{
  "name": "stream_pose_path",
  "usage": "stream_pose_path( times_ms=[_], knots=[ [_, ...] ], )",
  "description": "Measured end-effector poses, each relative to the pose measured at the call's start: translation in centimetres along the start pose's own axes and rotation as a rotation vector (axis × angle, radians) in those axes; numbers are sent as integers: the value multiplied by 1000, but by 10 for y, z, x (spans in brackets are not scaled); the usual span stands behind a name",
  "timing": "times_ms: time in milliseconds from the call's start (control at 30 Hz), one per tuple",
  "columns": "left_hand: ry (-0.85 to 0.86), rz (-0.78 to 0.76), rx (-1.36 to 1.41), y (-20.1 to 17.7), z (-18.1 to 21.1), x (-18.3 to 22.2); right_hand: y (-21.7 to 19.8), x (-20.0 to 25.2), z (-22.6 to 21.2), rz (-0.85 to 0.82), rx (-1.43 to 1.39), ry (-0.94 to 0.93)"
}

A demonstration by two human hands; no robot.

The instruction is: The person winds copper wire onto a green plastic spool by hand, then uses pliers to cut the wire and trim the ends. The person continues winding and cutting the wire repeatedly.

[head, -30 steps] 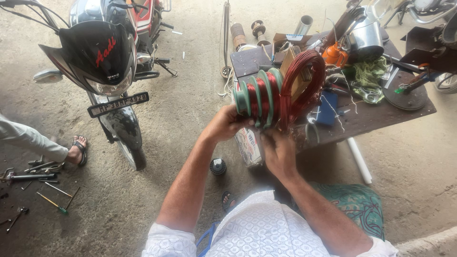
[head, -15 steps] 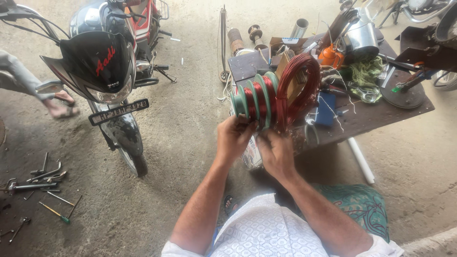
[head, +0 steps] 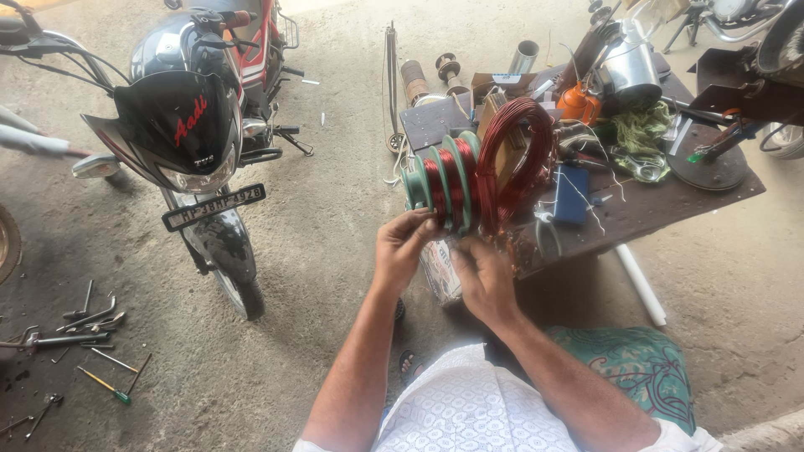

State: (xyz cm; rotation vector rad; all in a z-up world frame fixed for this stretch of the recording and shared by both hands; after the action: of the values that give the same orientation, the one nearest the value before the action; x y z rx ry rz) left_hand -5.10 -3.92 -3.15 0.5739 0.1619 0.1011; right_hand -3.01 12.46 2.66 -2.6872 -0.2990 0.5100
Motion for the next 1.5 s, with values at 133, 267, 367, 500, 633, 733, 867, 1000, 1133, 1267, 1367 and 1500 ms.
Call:
stream_pose_path(
  times_ms=[133, 267, 367, 500, 633, 733, 867, 1000, 1133, 1267, 1367, 1500],
  knots=[
    [-65, -141, 99, -14, -5, -16, 3, 1, 16, -18, -59, 87],
    [-75, -208, 91, -14, -7, -29, 6, 2, 35, -50, -109, 263],
    [-141, -285, 36, -12, -7, -33, 3, 1, 25, -17, -84, 81],
    [-193, -357, -88, -12, -11, -35, 3, -1, 24, -16, -75, 109],
    [-115, -268, -197, -10, -10, -34, 4, -3, 19, 3, -71, 107],
    [47, -174, -299, 2, 1, -24, 7, 0, 26, -34, -101, 263],
    [263, -50, -524, 20, 28, -11, 6, -3, 23, -65, -83, 249],
    [244, 75, -677, 34, 44, -2, 2, -7, 4, -84, 18, 54],
    [232, 131, -759, 42, 52, 0, 4, -8, -5, -95, 32, 14],
    [170, 174, -733, 43, 52, 0, 9, -5, -7, -61, 50, -39],
    [142, 184, -732, 43, 53, -2, 13, -1, -7, -20, 221, -138],
    [64, 203, -784, 44, 52, -1, 18, 2, -11, -19, 313, -267]
  ],
)
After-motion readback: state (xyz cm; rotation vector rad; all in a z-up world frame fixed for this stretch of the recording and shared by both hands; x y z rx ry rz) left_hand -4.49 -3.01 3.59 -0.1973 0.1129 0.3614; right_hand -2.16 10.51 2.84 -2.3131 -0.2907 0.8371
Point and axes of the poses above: each hand's wrist, its own x-axis away from the middle knuckle, its own y-axis out of the palm, z = x × y, the point moved 6 cm from there along -x, towards the middle knuckle, and after that the axes turned 5 degrees about x, right-handed, at the moved point
